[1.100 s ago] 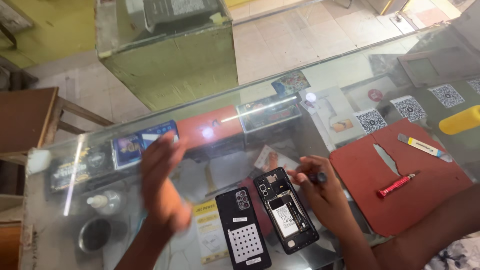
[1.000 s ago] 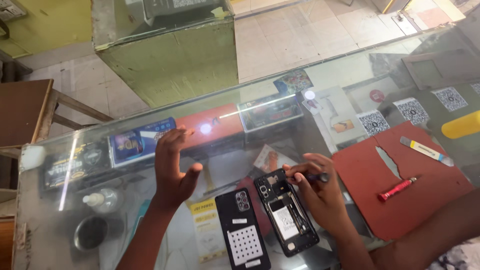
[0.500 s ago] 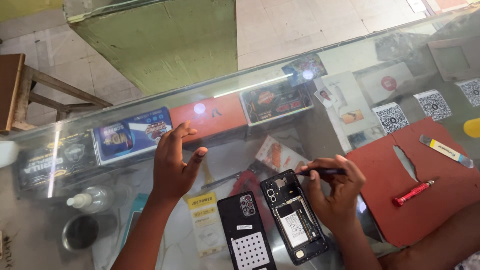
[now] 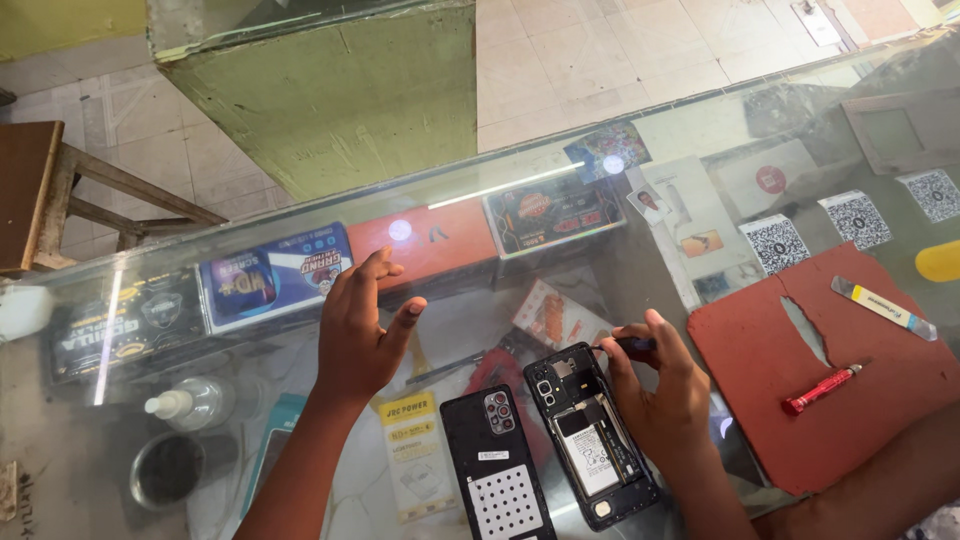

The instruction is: The person uses a screwdriver to remove screws from the internal frame of a disassembled smartphone. They then use a prying tool to lift and disconnect a small ribbon cable near the top of the device.

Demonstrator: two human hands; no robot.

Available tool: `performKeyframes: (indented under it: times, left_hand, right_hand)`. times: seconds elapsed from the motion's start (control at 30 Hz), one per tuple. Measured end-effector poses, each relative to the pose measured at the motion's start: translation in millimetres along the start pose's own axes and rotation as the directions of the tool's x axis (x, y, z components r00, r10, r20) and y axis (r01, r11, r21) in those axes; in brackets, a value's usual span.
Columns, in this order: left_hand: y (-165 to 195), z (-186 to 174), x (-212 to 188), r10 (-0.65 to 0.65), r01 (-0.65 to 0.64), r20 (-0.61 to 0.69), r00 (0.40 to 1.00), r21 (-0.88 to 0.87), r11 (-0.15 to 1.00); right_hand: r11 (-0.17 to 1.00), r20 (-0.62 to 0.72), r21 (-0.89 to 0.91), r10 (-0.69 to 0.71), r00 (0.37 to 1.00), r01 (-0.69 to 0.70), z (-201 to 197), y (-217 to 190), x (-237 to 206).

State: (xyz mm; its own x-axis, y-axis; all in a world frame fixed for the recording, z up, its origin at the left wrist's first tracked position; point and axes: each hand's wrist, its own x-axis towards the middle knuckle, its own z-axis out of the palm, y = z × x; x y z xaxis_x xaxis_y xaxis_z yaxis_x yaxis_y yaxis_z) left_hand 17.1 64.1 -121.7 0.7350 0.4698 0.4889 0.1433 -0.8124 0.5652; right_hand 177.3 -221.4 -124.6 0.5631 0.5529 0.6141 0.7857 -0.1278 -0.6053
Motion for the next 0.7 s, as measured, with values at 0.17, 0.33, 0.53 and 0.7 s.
performKeyframes:
  times: [0.17,0.33,0.53,0.7]
  left_hand:
    - [0,1,-4,0.011,-0.011,-0.005,1.0,0.003,1.0]
    - [4,-3,-3,0.01,-0.01,-0.003,1.0,0.002,1.0]
    - [-1,-4,-6,0.02,-0.02,-0.019,1.0,-0.004,1.0]
    - [-1,-8,-7,-0.004,0.004,-0.012,1.0,-0.017,1.0]
  right_hand:
    - [0.995,-0.079,-0.049,-0.094,0.992,0.09,1,-12,4]
    - [0.953,0.042,-0.237,-0.184,0.982,0.189,1,-21,11]
    - [0.965,-0.004,-0.148,-0.219,0.976,0.216,2,-21,16]
    - [0.964,0.084,-0.131,-0.22,0.972,0.23,-2,-15,14]
